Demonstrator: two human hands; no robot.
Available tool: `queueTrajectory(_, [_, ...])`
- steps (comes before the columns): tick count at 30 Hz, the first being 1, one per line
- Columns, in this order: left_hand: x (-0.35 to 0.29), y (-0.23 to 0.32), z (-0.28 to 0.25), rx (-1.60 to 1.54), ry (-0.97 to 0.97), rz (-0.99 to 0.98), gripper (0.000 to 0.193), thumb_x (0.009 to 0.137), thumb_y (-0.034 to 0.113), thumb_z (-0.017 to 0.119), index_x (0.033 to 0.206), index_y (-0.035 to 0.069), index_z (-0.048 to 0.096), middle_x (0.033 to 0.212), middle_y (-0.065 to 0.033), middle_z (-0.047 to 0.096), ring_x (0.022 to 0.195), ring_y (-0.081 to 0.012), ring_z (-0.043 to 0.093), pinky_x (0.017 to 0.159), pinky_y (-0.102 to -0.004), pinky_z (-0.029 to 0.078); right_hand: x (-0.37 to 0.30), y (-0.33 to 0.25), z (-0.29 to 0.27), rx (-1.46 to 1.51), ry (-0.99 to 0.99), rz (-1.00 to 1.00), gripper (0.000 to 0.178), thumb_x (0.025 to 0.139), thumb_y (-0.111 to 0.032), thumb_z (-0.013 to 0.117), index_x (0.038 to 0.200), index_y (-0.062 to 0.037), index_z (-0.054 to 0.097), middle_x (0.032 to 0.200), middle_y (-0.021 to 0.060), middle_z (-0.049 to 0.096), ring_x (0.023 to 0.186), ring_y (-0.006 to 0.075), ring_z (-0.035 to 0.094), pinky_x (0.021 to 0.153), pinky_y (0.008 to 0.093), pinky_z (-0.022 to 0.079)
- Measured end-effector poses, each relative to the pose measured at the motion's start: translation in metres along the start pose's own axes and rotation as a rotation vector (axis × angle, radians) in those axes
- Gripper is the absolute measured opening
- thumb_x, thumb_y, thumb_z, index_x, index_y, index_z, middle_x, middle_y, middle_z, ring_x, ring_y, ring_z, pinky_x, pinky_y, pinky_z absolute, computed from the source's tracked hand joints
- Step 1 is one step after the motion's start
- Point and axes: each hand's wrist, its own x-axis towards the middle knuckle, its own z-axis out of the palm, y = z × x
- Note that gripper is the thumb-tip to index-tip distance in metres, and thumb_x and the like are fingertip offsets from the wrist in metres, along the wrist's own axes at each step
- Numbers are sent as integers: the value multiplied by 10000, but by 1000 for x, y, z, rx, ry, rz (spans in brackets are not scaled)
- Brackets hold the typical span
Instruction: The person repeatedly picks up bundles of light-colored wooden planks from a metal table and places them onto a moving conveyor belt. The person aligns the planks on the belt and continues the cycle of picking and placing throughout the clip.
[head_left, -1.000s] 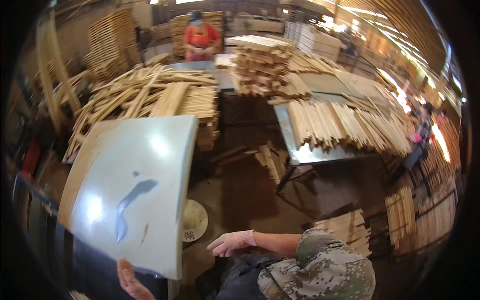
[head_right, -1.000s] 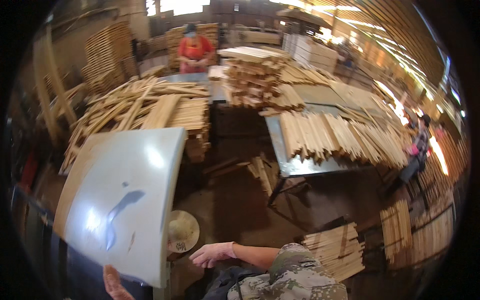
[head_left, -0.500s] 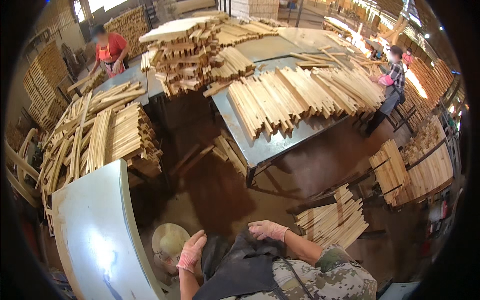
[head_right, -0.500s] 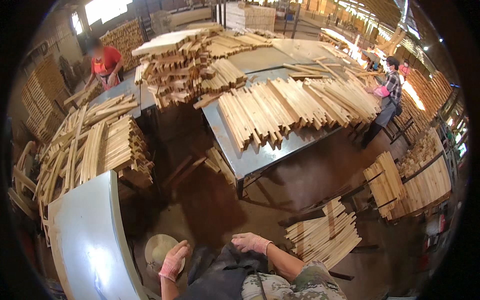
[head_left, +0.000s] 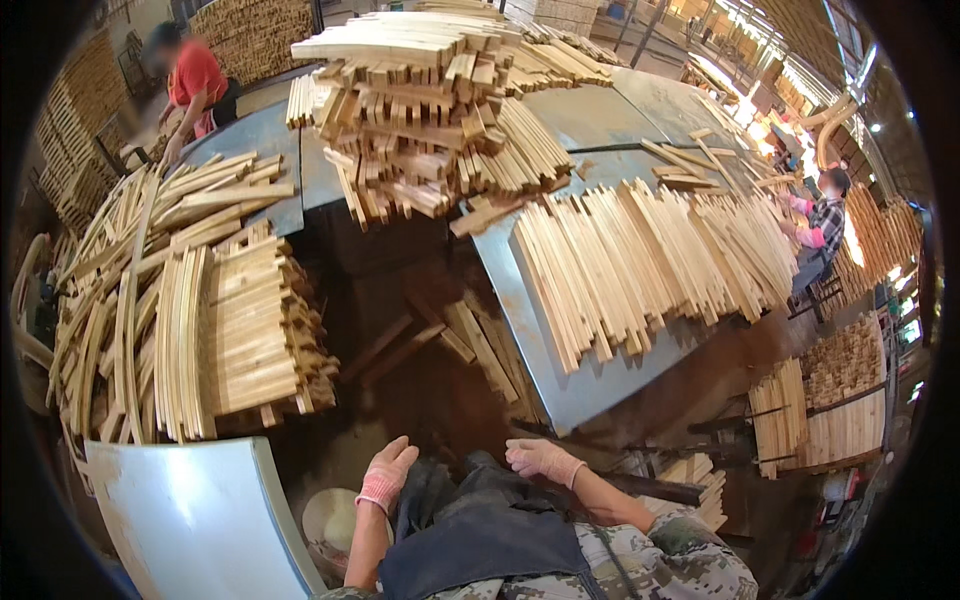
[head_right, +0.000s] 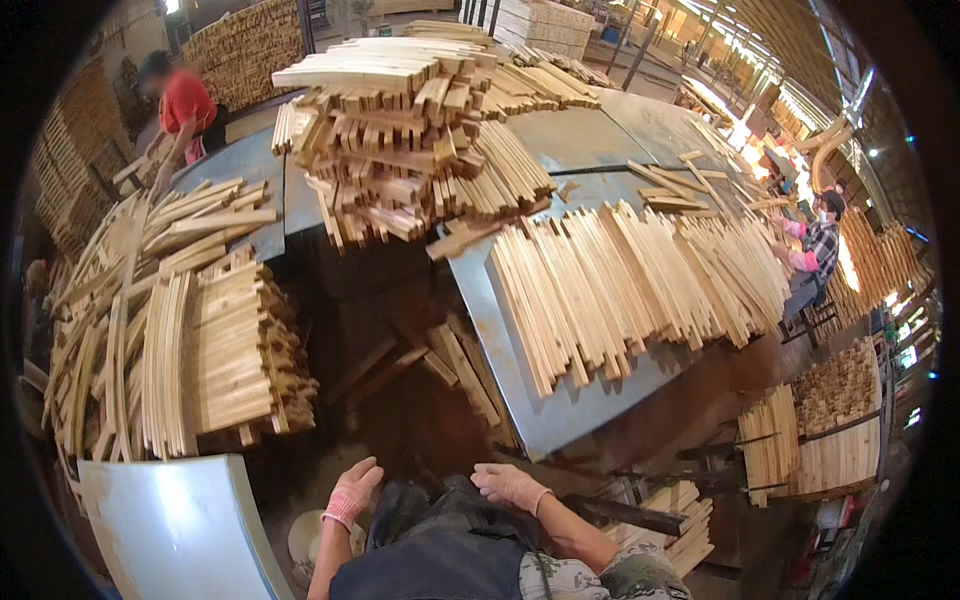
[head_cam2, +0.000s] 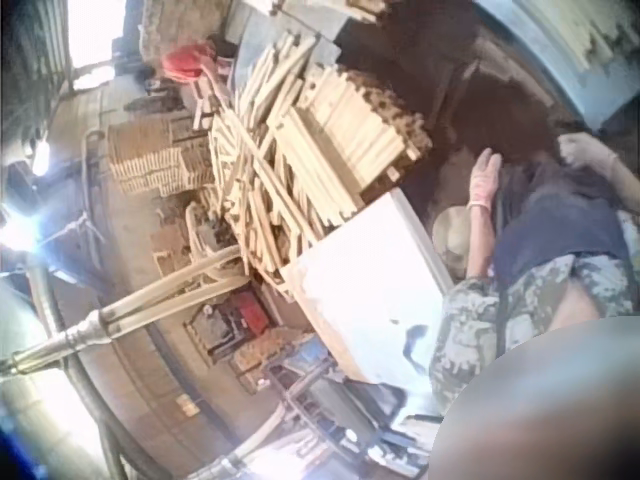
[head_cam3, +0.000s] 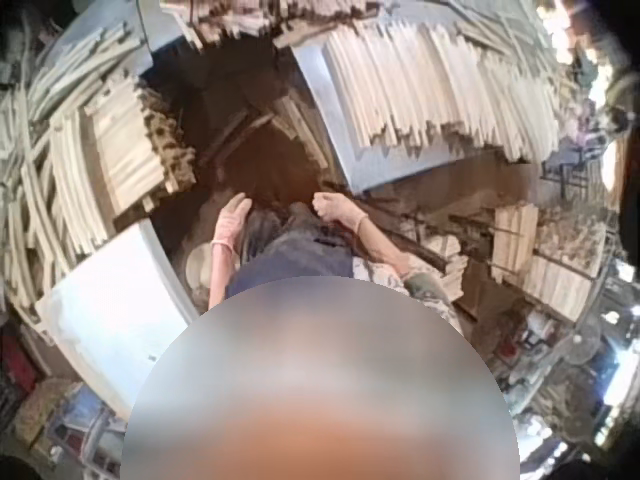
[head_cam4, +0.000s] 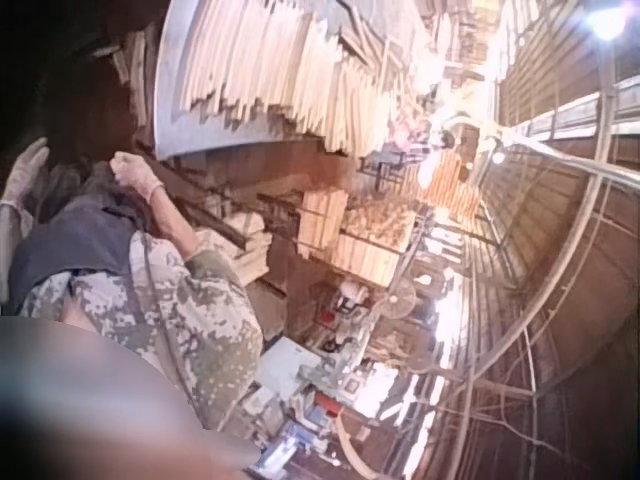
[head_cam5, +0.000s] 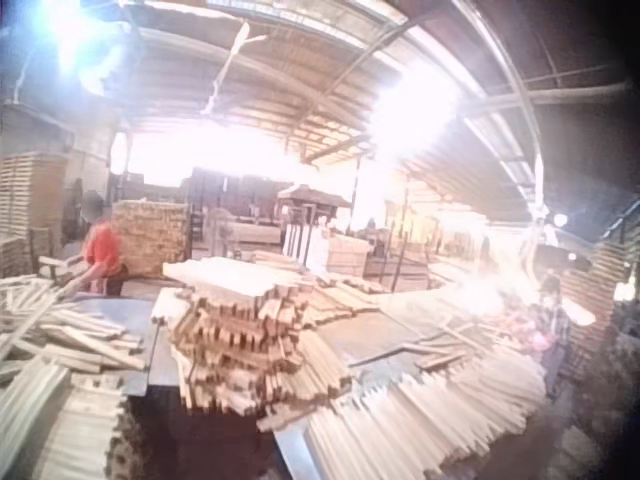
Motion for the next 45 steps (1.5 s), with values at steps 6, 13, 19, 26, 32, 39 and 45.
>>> queueTrajectory(6, [96,120,-64,112,-29,143,722,1051,362,698,1602,-50,480,1630,-210,548,1517,-300,525,1251,-368,396,97,-164,26,-21,-4,-132,662,1042,-176,752,1597,46,467,1075,11,651,813,73,555,678,243,465])
queueTrajectory(13, [189,181,-96,-153,-39,201,627,1050,297,714,1556,-39,554,1544,-181,636,1452,-258,580,1227,-351,414,167,-316,78,-337,-64,-172,654,1076,-255,715,1643,-37,474,1285,79,717,1126,169,675,973,343,578])
queueTrajectory(19, [270,309,-143,-360,83,301,552,1044,168,726,1535,-38,579,1461,-157,684,1357,-230,636,1180,-350,470,168,-548,86,-158,-377,-632,612,1062,-235,730,1577,31,532,1307,144,727,1139,195,697,1011,335,575])
queueTrajectory(26, [348,510,-171,-510,355,588,631,1046,181,725,1588,-53,504,1438,-179,675,1322,-234,642,1146,-347,478,142,-910,90,-402,-33,-1289,473,1068,-224,674,1468,27,649,1104,73,780,974,154,715,890,326,601])
queueTrajectory(32, [402,591,-191,-341,544,585,672,1028,119,716,1630,-28,456,1287,-160,731,1115,-169,693,998,-307,549,289,-1133,65,-906,720,-1226,821,988,-471,729,1619,-10,476,1522,223,637,1389,379,624,1179,445,494])
queueTrajectory(39, [422,624,-216,261,1024,654,589,967,173,780,1498,-14,607,1432,-222,620,1239,-299,631,1100,-429,508,355,-1220,68,-1294,1095,-903,846,1018,-583,586,1675,-84,403,1624,184,546,1483,344,540,1243,477,415])
queueTrajectory(45, [454,652,-215,683,987,581,763,941,482,767,1490,-24,610,1562,-291,526,1460,-502,454,1265,-579,305,375,-1251,53,-1345,956,-551,784,1048,-617,532,1612,-73,501,1581,185,596,1455,366,574,1218,497,439])
